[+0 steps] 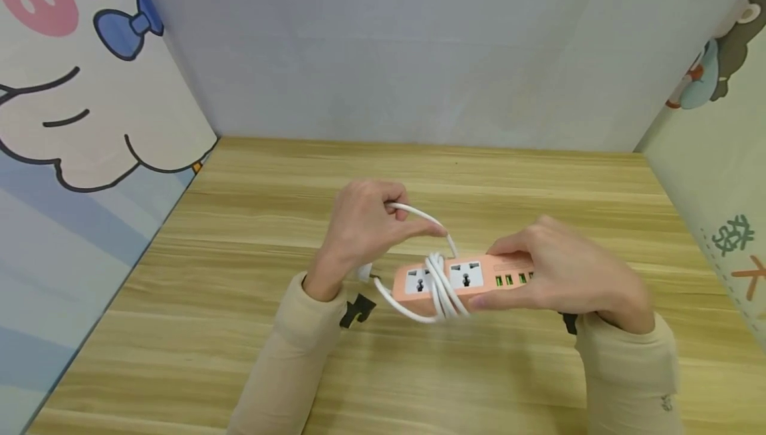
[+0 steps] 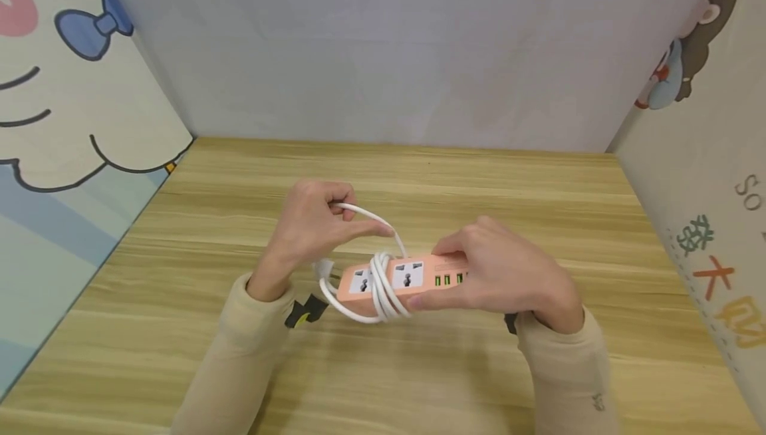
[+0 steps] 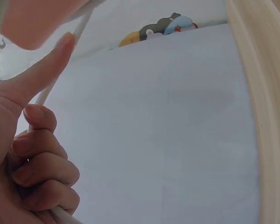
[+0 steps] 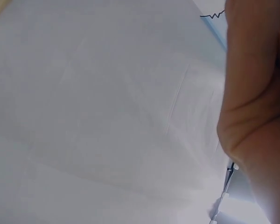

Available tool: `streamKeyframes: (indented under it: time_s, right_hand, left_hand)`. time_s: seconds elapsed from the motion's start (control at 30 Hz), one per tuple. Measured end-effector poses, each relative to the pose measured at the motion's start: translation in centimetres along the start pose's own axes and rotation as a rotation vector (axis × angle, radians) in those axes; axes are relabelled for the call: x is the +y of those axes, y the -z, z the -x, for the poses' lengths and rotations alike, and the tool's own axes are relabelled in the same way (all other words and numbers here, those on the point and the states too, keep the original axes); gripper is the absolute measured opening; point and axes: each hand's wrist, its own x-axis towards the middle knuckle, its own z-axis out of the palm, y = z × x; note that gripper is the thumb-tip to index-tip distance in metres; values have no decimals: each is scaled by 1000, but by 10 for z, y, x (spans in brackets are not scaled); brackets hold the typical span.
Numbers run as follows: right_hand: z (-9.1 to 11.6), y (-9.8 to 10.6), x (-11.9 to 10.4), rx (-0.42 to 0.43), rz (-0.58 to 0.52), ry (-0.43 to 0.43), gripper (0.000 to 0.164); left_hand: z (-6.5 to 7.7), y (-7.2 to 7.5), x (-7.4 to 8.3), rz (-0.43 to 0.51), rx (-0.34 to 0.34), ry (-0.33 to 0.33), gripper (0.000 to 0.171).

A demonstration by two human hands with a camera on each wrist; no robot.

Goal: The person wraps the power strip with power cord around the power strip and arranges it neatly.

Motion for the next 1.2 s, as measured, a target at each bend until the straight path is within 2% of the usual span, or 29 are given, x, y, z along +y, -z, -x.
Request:
streamKeyframes:
  time_s: [0.07, 0.23, 0.43, 0.5, 0.67, 0.8, 1.2]
  right_hand:
    - [-1, 0, 0, -1, 9, 4, 34]
    - [-2, -1, -1, -5, 32, -54, 38]
    - [-5, -3, 0, 5, 51, -104, 39]
    - [-5, -3, 0, 13, 61, -116, 39]
    - [-7, -4, 1, 53, 97, -139, 40]
    - [-8, -4, 1, 68, 111, -171, 42]
    - [-10, -5, 3, 173, 153, -199, 45]
  left_hand:
    - [1, 2, 3, 2, -8, 6, 67]
    - [2, 7, 8, -5, -20, 4, 65]
    - [4, 11, 12, 8, -39, -6, 57]
    - [4, 12, 14, 15, -44, -3, 50]
    - [6, 16, 21, 52, -92, 47, 37]
    - [8, 18, 27, 79, -144, 75, 37]
    - [14, 18, 39, 90, -134, 14, 31]
